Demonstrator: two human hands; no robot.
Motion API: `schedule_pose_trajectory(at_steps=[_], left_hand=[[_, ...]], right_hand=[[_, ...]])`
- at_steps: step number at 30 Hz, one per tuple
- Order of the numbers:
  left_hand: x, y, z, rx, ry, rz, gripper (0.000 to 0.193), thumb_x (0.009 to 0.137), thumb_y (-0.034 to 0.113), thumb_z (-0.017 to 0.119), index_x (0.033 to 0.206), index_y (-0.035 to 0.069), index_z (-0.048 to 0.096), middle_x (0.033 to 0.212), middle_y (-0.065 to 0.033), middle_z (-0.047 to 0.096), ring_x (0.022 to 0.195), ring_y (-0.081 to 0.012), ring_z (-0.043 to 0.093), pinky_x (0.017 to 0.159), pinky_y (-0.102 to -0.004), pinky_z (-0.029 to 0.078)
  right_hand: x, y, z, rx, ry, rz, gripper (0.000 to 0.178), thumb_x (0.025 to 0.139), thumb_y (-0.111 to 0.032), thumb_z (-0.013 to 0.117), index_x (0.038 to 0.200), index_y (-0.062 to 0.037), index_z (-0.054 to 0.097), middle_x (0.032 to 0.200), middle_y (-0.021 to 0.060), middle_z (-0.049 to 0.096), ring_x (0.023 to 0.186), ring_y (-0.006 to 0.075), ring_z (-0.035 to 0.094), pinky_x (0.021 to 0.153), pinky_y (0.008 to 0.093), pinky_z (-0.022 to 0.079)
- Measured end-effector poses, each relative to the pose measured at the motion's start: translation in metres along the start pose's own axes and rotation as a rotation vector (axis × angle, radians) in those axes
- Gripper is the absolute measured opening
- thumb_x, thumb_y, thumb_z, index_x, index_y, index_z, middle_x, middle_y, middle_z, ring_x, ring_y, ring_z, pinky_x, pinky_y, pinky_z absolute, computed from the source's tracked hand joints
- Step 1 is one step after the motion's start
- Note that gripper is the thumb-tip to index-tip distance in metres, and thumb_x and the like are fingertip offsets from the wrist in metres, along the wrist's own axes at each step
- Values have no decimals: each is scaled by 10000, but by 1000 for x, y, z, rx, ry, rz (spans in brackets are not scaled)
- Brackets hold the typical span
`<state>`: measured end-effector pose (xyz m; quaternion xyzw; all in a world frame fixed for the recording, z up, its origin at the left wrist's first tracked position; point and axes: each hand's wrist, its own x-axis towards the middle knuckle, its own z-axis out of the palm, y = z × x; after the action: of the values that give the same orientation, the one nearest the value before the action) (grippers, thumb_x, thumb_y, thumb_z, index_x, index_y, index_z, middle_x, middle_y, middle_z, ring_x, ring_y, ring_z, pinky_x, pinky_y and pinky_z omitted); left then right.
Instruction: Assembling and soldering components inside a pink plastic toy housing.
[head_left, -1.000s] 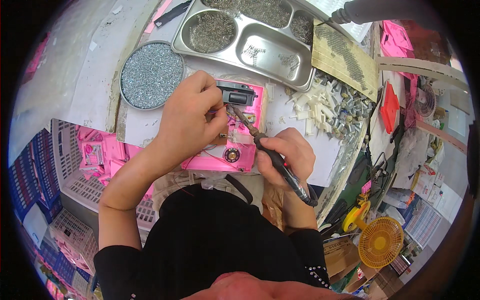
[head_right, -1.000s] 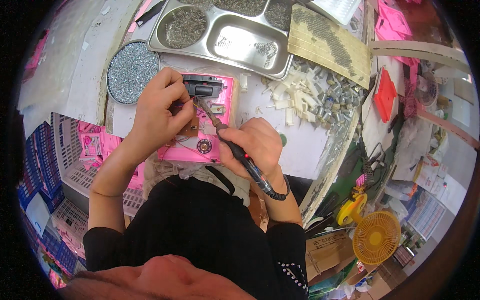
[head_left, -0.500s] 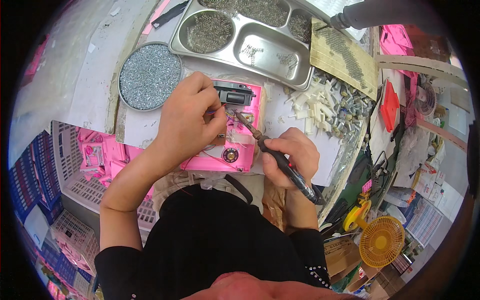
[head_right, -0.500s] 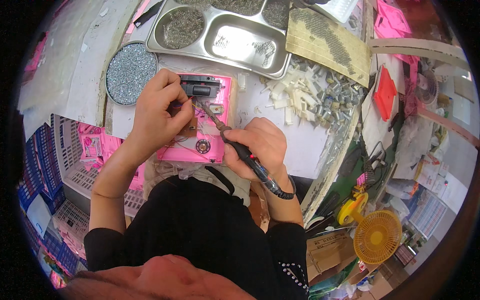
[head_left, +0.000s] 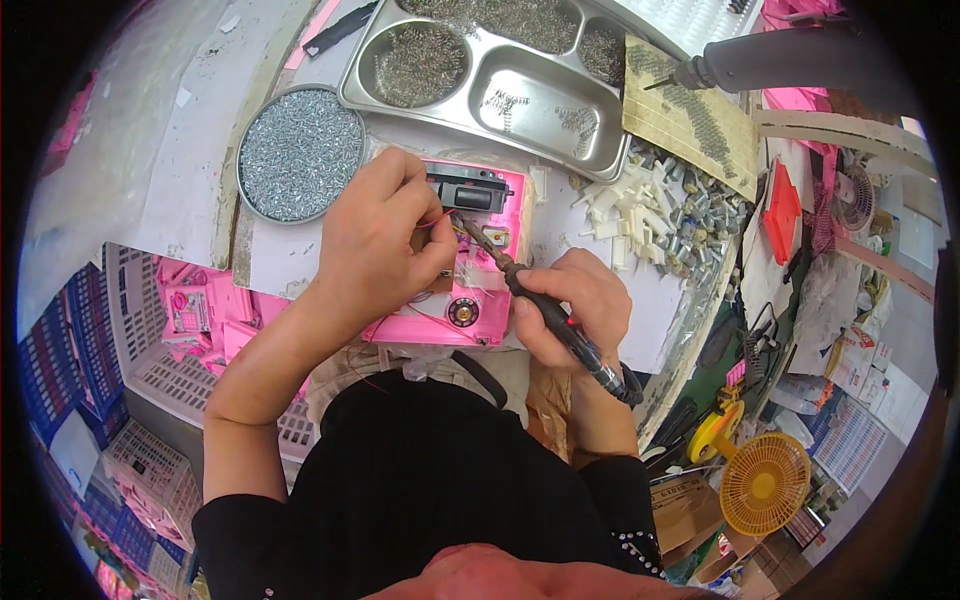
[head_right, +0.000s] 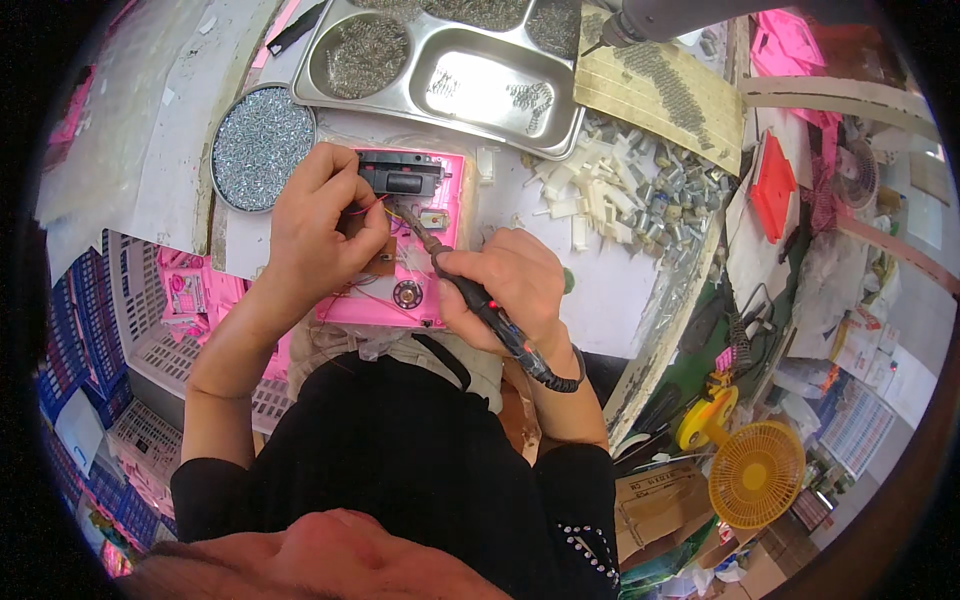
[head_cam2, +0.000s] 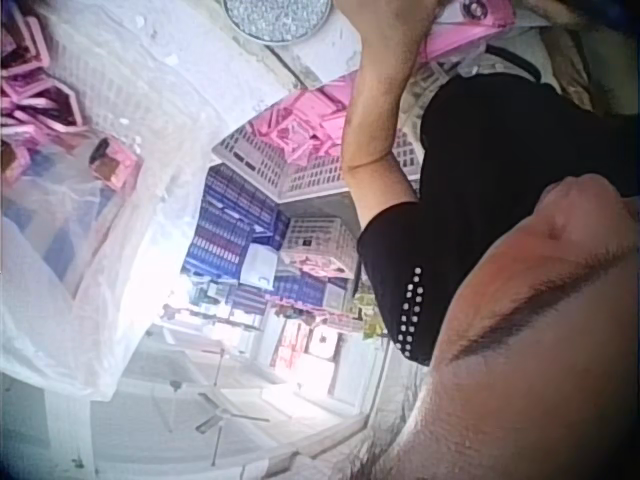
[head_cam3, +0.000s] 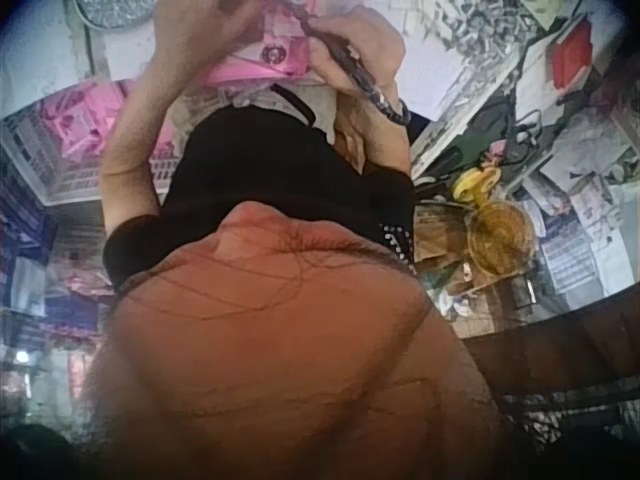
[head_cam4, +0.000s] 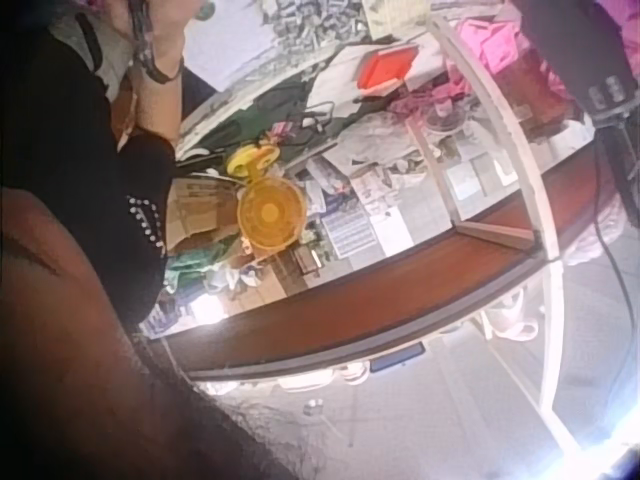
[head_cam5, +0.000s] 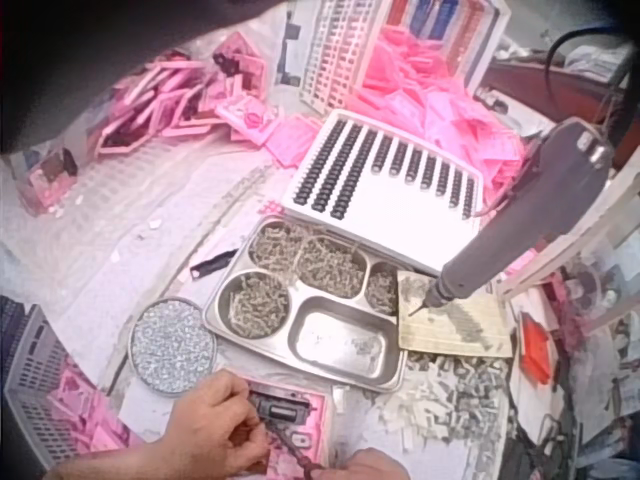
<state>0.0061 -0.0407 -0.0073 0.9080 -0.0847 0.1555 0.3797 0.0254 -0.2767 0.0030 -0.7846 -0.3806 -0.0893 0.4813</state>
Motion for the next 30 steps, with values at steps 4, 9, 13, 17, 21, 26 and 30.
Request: schedule_pose_trajectory(at_steps=[4, 9, 13, 17, 21, 26, 30], left_hand=[[-1, 0, 0, 15, 0, -11, 156, 711, 20, 741, 777, 20, 600, 924, -135, 569, 813, -307, 615, 690, -385, 512], [0, -1, 1, 25, 10, 2, 155, 712, 20, 740, 785, 18, 603, 930, -132, 571, 797, -300, 615, 672, -383, 511], [0, -1, 2, 49, 29, 32, 159, 709, 18, 741, 794, 16, 606, 932, -128, 572, 778, -293, 613, 656, -378, 510], [0, -1, 4, 65, 54, 46, 161, 700, 17, 735, 777, 23, 594, 912, -118, 569, 752, -292, 607, 632, -384, 502], [2, 0, 6, 58, 93, 62, 163, 688, 23, 723, 737, 35, 568, 874, -106, 560, 715, -294, 596, 601, -399, 489], [0, -1, 5, 67, 76, 56, 160, 698, 21, 729, 758, 29, 581, 889, -112, 561, 730, -291, 598, 615, -391, 493], [-2, -1, 4, 66, 48, 40, 159, 715, 6, 734, 804, 17, 603, 911, -121, 559, 762, -285, 604, 641, -378, 503]], right_hand=[[1, 1, 0, 12, 7, -3, 250, 750, -71, 765, 982, -9, 697, 740, 101, 692, 570, 219, 590, 516, 319, 443], [1, 1, 1, 3, 9, -4, 248, 754, -65, 764, 985, -6, 697, 739, 106, 693, 567, 217, 585, 510, 319, 437], [1, 3, 2, 2, 13, -18, 250, 756, -60, 767, 990, -5, 700, 741, 106, 695, 565, 217, 584, 508, 321, 437], [1, 2, 2, 4, 22, -21, 250, 759, -54, 768, 995, -4, 702, 745, 105, 697, 568, 219, 586, 508, 323, 439], [0, 1, 1, 14, 34, -18, 251, 742, -50, 777, 980, -15, 707, 715, 89, 667, 561, 222, 573, 511, 327, 432], [0, -6, -6, 25, 66, 20, 261, 700, -26, 787, 950, -30, 712, 658, 65, 614, 534, 227, 548, 504, 334, 413], [-7, -7, -14, 28, 51, 19, 230, 793, -94, 779, 965, 36, 697, 714, 112, 655, 580, 205, 572, 519, 305, 418]])
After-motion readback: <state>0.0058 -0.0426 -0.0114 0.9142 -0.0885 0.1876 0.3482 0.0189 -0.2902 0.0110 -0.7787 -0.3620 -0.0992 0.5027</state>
